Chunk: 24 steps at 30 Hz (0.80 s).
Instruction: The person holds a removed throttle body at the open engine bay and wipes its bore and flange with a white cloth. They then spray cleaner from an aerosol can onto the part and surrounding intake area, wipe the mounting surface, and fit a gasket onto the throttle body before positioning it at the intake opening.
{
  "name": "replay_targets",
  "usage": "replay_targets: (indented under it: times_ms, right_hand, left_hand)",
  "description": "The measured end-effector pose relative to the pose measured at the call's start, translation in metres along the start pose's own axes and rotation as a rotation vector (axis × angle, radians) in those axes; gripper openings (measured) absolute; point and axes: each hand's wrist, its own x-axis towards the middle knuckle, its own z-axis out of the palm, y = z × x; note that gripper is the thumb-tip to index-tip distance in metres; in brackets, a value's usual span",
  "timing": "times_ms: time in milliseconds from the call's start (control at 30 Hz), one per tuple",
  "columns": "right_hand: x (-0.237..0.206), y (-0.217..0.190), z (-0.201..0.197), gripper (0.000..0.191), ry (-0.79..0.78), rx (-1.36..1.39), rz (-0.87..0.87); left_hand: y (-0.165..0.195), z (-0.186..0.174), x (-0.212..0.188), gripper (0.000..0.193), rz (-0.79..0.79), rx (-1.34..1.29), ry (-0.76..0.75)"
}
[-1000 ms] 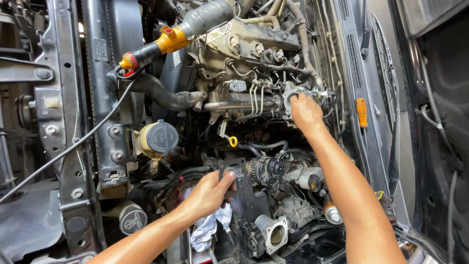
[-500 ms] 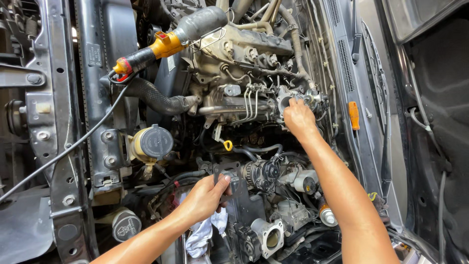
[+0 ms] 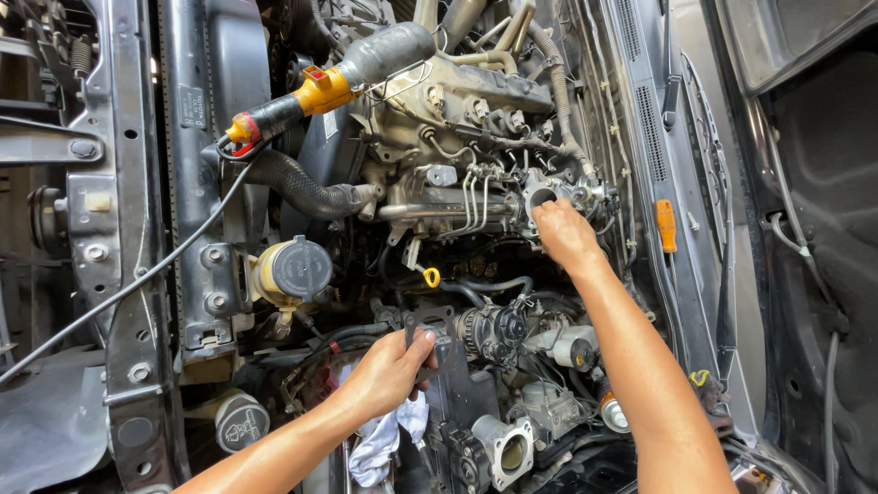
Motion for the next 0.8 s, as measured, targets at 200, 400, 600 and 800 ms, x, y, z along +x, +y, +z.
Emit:
replay_targets:
  times_ms: [200,400,600,800]
  right_hand:
    - [0.001,0.023,0.009,0.019,0.266,0.515,0.449]
    - [0.017,0.021,0.007,0.017,0.342,0.483,0.612]
    - [0.036,0.007,0.008,0.044,0.372,0.180,0.461]
    - [0.035,0.020,0.012,0.022,0.302,0.289,0.423]
  left_hand:
    - [-0.005,0.001,0.001,0.042,0.013,-0.029,-0.012]
    - [-0.006,0.001,0.002,0.043,0.012,-0.019,-0.004]
    - [-0.006,0.000,0.003,0.044,0.007,-0.037,-0.008]
    - [-0.007,-0.003,0.005,0.043,0.040,-0.045,0.009]
